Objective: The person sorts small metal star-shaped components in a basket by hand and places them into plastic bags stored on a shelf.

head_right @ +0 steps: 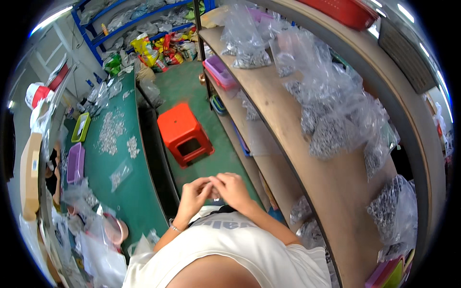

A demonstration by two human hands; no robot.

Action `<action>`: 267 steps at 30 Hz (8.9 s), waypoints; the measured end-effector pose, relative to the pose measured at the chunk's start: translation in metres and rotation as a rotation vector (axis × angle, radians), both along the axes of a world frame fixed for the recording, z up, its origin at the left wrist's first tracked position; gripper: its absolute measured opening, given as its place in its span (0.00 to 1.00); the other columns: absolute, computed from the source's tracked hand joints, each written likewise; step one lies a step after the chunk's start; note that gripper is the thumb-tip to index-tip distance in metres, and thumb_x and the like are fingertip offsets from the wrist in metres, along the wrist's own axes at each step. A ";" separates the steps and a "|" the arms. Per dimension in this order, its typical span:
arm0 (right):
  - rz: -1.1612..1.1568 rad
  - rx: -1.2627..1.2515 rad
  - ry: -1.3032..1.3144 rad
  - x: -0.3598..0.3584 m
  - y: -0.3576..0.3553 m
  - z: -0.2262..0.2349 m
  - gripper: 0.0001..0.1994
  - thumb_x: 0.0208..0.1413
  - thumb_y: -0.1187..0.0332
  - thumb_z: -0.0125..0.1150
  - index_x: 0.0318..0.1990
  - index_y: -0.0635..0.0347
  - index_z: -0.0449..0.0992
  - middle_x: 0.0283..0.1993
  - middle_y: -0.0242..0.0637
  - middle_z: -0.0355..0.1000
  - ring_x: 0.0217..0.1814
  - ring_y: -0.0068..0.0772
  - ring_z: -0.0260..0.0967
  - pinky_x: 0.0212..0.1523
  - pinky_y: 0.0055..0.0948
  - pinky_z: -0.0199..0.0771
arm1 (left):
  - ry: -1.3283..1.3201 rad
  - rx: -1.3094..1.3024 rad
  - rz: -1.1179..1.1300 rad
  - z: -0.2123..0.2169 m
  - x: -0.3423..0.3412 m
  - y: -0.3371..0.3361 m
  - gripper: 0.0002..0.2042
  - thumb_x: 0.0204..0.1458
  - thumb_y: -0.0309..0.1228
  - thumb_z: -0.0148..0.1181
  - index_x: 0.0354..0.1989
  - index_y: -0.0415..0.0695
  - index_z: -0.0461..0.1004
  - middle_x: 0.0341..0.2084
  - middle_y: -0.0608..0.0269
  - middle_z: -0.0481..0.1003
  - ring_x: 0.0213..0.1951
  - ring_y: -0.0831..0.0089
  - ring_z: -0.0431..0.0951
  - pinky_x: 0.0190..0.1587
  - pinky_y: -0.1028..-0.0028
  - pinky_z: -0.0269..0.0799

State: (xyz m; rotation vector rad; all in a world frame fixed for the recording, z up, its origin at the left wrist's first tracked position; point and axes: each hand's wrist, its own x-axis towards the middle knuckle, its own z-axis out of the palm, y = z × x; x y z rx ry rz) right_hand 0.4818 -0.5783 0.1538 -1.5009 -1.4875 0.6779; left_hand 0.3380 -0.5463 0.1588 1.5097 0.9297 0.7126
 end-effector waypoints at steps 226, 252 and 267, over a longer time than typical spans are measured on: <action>-0.392 0.133 0.220 1.536 2.334 -0.240 0.08 0.52 0.72 0.56 0.35 0.67 0.77 0.36 0.48 0.75 0.38 0.40 0.74 0.40 0.29 0.71 | -0.438 -0.988 0.629 -0.251 1.442 1.946 0.12 0.57 0.26 0.46 0.47 0.33 0.67 0.18 0.64 0.65 0.22 0.75 0.65 0.28 0.73 0.62; 0.159 -0.009 -0.077 1.508 2.027 -0.120 0.13 0.45 0.67 0.62 0.41 0.58 0.75 0.39 0.39 0.71 0.42 0.38 0.68 0.45 0.34 0.68 | -0.635 -0.933 -0.065 -0.164 1.483 2.043 0.16 0.56 0.24 0.41 0.52 0.30 0.61 0.46 0.50 0.69 0.51 0.62 0.69 0.56 0.67 0.63; -0.001 -0.260 0.661 1.612 2.028 -0.119 0.07 0.50 0.70 0.61 0.32 0.65 0.77 0.28 0.35 0.75 0.30 0.19 0.70 0.33 0.24 0.71 | -0.105 -0.579 -0.096 -0.070 1.613 2.043 0.14 0.60 0.33 0.43 0.45 0.32 0.67 0.40 0.57 0.72 0.41 0.74 0.73 0.46 0.77 0.68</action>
